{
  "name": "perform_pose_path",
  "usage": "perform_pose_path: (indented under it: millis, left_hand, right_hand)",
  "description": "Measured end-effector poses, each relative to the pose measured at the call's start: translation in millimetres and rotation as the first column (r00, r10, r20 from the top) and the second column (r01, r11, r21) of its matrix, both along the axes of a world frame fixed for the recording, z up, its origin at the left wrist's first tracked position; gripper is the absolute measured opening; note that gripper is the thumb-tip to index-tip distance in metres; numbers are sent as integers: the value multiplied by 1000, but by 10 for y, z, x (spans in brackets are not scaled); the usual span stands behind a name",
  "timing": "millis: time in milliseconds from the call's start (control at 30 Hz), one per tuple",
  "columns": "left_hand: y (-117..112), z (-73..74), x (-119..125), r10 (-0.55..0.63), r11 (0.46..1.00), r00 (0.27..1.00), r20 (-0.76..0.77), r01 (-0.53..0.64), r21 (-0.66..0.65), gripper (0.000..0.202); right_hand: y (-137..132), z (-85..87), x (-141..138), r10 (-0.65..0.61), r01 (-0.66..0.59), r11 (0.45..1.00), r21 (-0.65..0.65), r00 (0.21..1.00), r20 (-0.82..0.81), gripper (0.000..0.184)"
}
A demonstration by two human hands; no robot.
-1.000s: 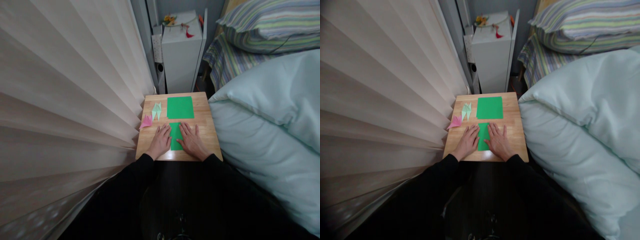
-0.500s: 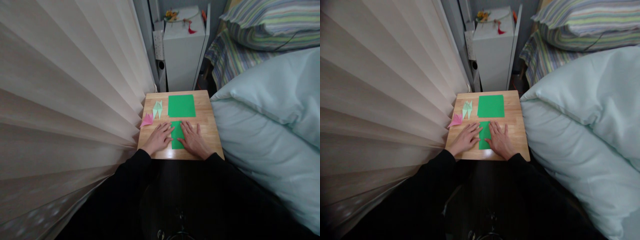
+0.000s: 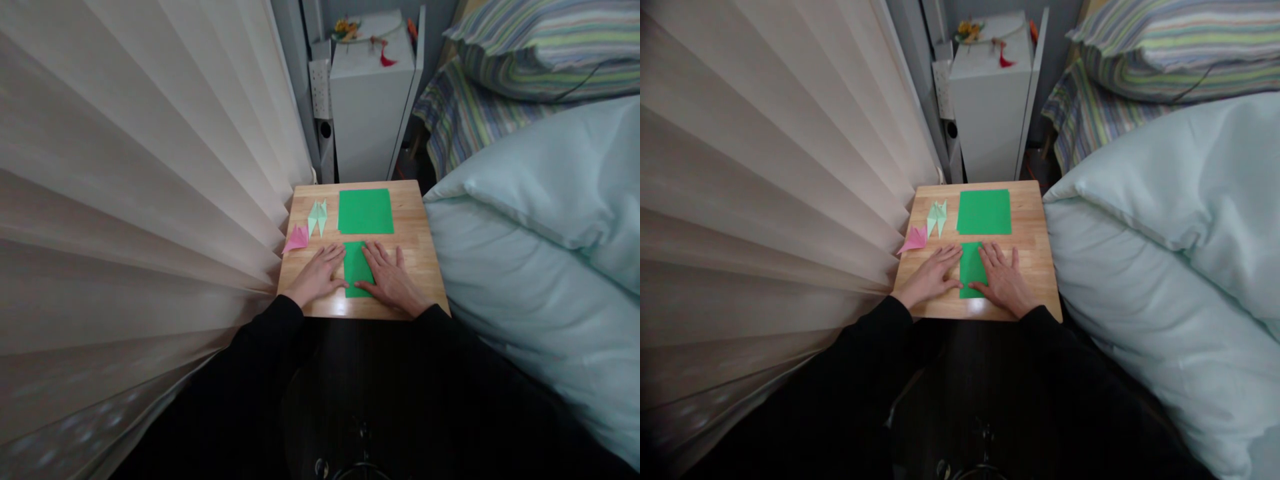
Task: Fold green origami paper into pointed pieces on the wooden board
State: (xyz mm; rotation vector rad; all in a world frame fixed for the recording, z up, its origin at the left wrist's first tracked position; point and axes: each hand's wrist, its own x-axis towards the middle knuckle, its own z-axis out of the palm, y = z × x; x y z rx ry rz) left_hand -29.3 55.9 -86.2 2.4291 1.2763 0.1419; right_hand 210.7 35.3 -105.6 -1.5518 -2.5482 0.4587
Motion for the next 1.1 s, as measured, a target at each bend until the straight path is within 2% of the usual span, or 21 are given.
perform_pose_path:
  millis: [333,800,933,1100]
  left_hand:
    - [-8,9,11,18,1000,1000,1,-18,-21,87]
    - [-23,19,7,25,999,999,24,-24,-32,74]
    - [-63,36,28,28,997,999,20,-27,-70,86]
    - [-86,-19,80,58,997,998,-10,-58,-50,93]
  right_hand:
    - [2,-1,-18,-16,16,1000,-11,1000,8,90]
    - [-14,-6,-71,-34,34,999,2,999,22,88]
    - [-12,45,-80,-42,43,999,-33,999,30,88]
    - [-12,103,-99,-47,49,997,-56,998,29,86]
